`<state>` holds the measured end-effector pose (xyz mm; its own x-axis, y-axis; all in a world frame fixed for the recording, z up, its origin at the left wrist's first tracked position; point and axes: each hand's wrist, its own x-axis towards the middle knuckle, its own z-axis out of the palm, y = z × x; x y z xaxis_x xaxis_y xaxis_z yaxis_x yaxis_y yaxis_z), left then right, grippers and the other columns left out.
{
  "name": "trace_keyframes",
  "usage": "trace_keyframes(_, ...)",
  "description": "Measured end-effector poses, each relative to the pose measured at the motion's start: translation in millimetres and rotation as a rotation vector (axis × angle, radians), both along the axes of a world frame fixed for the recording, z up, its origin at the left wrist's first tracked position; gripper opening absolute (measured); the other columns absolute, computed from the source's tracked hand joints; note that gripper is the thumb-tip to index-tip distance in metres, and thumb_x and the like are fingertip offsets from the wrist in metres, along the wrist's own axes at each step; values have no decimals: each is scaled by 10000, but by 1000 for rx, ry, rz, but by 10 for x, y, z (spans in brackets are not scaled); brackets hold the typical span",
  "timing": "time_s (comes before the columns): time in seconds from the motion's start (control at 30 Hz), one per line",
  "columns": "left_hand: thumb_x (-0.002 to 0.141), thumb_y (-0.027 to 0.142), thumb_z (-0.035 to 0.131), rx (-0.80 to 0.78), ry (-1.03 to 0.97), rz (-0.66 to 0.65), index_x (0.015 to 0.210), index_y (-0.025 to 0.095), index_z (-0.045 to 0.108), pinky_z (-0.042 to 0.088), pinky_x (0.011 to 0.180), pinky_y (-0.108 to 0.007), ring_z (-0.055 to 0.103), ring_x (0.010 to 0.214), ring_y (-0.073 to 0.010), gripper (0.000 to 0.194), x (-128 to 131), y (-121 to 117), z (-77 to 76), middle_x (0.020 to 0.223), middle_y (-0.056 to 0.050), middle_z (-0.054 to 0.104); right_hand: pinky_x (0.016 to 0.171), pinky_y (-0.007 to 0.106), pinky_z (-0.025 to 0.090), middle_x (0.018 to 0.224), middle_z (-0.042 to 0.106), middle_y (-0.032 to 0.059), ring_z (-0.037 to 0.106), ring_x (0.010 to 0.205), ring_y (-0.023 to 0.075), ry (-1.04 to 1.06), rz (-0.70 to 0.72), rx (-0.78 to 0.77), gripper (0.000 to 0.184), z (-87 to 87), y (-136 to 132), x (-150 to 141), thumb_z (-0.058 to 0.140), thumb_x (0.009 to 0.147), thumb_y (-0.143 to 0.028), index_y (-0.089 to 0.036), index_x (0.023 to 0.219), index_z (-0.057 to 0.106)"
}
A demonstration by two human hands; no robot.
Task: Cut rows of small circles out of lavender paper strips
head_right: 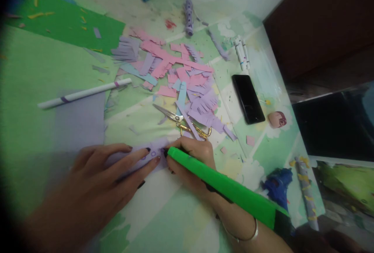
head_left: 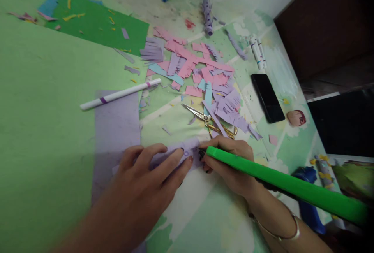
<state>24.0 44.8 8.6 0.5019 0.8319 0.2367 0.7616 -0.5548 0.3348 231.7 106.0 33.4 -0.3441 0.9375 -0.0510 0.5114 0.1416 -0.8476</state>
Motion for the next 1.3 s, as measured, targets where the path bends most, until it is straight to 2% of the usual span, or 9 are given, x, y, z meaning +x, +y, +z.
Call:
trace_keyframes(0.13, 895, 176, 469, -7, 43, -16, 1310, 250, 519, 359, 841, -495, 477, 1062, -313, 424, 10, -24, 25, 1301, 4, 585, 477, 184, 486, 537, 655, -22, 611, 462, 97, 20, -9, 35, 125, -18, -9, -8, 629, 736, -103, -141, 820, 714)
trace_keyframes(0.3, 918, 190, 380, -18, 66, 23, 1332, 214, 503, 361, 826, -498, 482, 1037, -318, 433, 59, -99, 62, 1292, -37, 589, 454, 174, 475, 520, 650, -24, 607, 444, 95, 39, -12, 50, 152, -11, 9, -19, 631, 722, -85, -144, 831, 718)
trace_keyframes(0.47, 907, 202, 395, -35, 82, 40, 1316, 203, 518, 359, 821, -509, 478, 1040, -331, 427, 101, -142, 70, 1298, -43, 584, 446, 170, 494, 487, 649, -3, 608, 401, 101, 114, -8, -89, 118, 23, 32, -33, 602, 729, -85, -109, 798, 695)
trace_keyframes(0.57, 885, 203, 418, -52, 96, 44, 1334, 201, 499, 355, 826, -513, 477, 1048, -333, 456, 114, -160, 64, 1304, -42, 581, 459, 175, 507, 492, 659, 7, 627, 415, 114, 126, -25, -115, 118, 27, 39, -39, 594, 714, -75, -108, 778, 687)
trace_keyframes(0.97, 796, 160, 474, -36, 68, 88, 1320, 187, 511, 347, 834, -479, 464, 1049, -322, 526, 141, -177, 53, 1271, -39, 599, 464, 174, 507, 495, 660, -14, 624, 417, 105, 81, -23, -101, 131, 32, 37, -27, 592, 717, -83, -144, 785, 685)
trace_keyframes(1.3, 845, 176, 434, -25, 85, 83, 1332, 176, 498, 346, 859, -508, 459, 1082, -343, 492, 155, -200, 43, 1300, -51, 583, 469, 179, 472, 496, 629, -46, 591, 434, 89, 5, -54, 25, 159, -21, -21, -38, 611, 723, -102, -159, 825, 718)
